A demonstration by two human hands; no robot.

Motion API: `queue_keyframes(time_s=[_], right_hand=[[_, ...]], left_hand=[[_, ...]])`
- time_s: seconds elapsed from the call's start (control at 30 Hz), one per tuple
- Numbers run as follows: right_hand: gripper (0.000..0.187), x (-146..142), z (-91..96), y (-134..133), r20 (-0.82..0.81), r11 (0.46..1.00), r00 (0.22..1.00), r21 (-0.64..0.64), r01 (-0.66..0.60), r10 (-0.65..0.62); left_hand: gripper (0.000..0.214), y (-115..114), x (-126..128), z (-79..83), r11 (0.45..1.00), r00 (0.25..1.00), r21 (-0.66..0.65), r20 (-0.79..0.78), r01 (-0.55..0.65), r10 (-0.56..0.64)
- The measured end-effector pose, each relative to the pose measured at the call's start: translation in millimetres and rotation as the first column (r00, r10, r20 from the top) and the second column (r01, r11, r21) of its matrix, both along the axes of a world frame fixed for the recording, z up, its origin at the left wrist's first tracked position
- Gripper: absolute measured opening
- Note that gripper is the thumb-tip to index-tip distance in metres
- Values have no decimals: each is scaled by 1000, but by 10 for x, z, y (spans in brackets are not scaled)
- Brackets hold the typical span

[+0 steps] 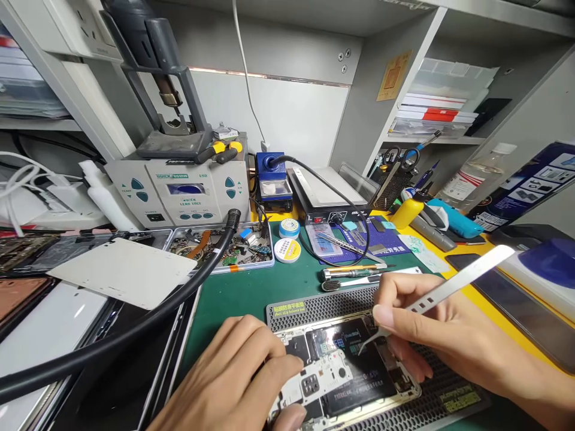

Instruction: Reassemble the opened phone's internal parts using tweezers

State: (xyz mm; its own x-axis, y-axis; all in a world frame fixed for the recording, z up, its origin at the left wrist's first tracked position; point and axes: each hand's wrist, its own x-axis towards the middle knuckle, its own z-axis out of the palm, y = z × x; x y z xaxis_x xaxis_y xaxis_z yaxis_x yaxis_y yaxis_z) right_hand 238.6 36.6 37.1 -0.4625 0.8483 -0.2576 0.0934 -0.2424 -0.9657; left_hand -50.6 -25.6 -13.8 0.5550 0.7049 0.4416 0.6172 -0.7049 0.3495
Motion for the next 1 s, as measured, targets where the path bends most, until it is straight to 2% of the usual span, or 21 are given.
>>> queue_keyframes(time_s=[0.17,0.37,0.47,0.63,1.0], right_hand=[[36,23,-30,63,-59,997,998,-72,-36,32],[34,-18,79,97,-77,984,993,-150,-98,87],[36,-35,86,89,-55,989,995,-112,-93,87],[38,-84,12,37,31,998,998,40,-54,53],[33,-126,-57,-61,122,978,978,103,-182,169]], left_hand=[[21,-47,14,117,996,1000,-83,-19,-18,17],[20,-71,50,210,991,1000,-128,5,-28,29],[21,-56,57,243,994,1000,-109,6,-14,14],[17,-41,75,247,997,1000,-82,-9,12,-13],[16,-69,48,270,999,1000,-23,-6,27,-28]])
